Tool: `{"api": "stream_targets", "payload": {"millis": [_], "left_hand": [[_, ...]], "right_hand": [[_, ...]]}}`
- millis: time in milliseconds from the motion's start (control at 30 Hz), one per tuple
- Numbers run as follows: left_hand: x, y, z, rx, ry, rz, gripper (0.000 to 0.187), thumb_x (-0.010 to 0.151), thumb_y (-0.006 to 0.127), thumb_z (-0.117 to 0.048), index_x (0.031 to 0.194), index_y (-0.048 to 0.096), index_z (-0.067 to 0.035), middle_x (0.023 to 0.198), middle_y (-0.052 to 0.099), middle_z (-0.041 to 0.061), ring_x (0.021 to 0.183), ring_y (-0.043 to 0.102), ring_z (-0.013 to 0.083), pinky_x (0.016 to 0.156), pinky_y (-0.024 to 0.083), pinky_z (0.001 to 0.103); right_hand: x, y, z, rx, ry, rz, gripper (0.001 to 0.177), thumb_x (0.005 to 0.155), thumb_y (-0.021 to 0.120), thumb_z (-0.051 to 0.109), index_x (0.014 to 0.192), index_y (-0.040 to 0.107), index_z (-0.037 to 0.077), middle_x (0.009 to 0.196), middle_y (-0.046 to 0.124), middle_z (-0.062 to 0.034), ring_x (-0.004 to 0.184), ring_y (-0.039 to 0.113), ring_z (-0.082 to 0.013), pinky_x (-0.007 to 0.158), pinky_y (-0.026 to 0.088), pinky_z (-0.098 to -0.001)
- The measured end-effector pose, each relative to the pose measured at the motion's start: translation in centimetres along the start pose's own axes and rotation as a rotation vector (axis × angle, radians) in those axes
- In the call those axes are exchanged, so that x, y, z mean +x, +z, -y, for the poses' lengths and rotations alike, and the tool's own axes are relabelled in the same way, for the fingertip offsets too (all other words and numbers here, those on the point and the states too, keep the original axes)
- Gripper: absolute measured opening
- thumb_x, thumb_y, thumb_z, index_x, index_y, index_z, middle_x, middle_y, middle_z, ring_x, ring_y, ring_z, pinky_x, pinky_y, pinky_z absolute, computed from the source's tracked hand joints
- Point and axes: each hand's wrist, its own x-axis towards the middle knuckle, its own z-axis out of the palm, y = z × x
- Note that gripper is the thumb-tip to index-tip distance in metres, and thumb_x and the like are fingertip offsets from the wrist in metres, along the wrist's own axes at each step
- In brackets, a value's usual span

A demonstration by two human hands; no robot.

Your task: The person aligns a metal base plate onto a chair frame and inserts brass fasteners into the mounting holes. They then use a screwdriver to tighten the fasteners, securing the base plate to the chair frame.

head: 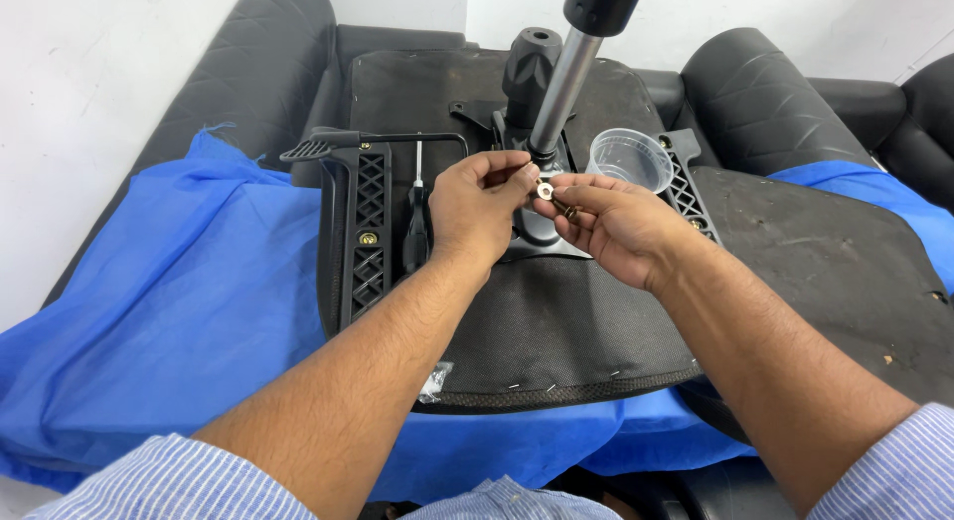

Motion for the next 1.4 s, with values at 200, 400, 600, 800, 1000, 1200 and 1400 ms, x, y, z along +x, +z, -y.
{"api": "stream_targets", "payload": {"millis": [200,400,600,800,1000,1200,1400], "left_hand": [[-0.2,-0.4,0.5,0.188,0.19,0.03,0.018,0.09,0.077,-0.021,0.104,0.075,-0.009,0.095,0.078,0.002,0.087,0.076,0.008,0.082,0.064,0.022],[-0.9,-1.0,0.3,0.286,0.323,0.078,0.016,0.091,0.076,-0.017,0.104,0.076,-0.008,0.095,0.079,0.003,0.092,0.079,0.0096,0.086,0.065,0.023],[-1.3,-0.6,-0.1,0.383,0.283,0.102,0.016,0.091,0.077,-0.019,0.104,0.078,-0.009,0.094,0.08,0.003,0.089,0.079,0.01,0.084,0.065,0.024],[-1.0,-0.1,0.2,0.083,0.053,0.043,0.02,0.085,0.08,-0.01,0.103,0.077,-0.002,0.095,0.079,0.005,0.088,0.077,0.0128,0.084,0.064,0.027],[-1.1,-0.1,0.0,-0.123,-0.123,-0.009,0.04,0.084,0.078,-0.006,0.121,0.065,0.001,0.096,0.076,0.007,0.09,0.075,0.0165,0.085,0.064,0.029],[-1.7,-0.4,-0.3,-0.108,-0.181,-0.048,0.038,0.087,0.077,-0.008,0.122,0.065,0.0,0.098,0.072,0.006,0.095,0.071,0.0162,0.089,0.06,0.031],[-0.7,-1.1,-0.4,-0.109,-0.186,-0.009,0.042,0.087,0.075,-0.004,0.126,0.062,-0.001,0.101,0.073,0.007,0.094,0.072,0.0163,0.085,0.06,0.029]], "right_hand": [[-0.3,0.8,0.3,-0.108,0.008,-0.095,0.014,0.1,0.059,0.007,0.111,0.067,0.002,0.1,0.074,-0.01,0.09,0.071,-0.0111,0.077,0.058,-0.0221],[-0.3,0.9,0.3,-0.124,-0.016,-0.094,0.016,0.096,0.065,0.007,0.111,0.068,0.0,0.101,0.074,-0.0103,0.091,0.073,-0.0131,0.081,0.06,-0.024],[0.1,0.2,-0.3,-0.179,-0.115,-0.113,0.019,0.094,0.068,0.008,0.111,0.068,-0.002,0.102,0.075,-0.0115,0.093,0.074,-0.0166,0.084,0.064,-0.0277],[0.5,0.3,-0.7,-0.3,-0.221,-0.053,0.027,0.091,0.072,0.006,0.116,0.07,-0.004,0.103,0.077,-0.0133,0.091,0.074,-0.017,0.083,0.063,-0.0288],[-0.1,0.9,-0.9,-0.418,-0.334,0.046,0.028,0.092,0.071,0.006,0.119,0.069,-0.003,0.106,0.078,-0.013,0.095,0.076,-0.0178,0.082,0.064,-0.0275],[-0.6,0.9,-1.3,-0.386,-0.336,0.091,0.027,0.092,0.069,0.005,0.118,0.068,-0.003,0.106,0.078,-0.0127,0.095,0.077,-0.016,0.083,0.065,-0.0267],[-0.2,1.8,-1.7,-0.387,-0.443,0.067,0.024,0.093,0.071,0.004,0.116,0.068,-0.004,0.103,0.077,-0.0126,0.091,0.075,-0.0162,0.079,0.063,-0.0268]]}}
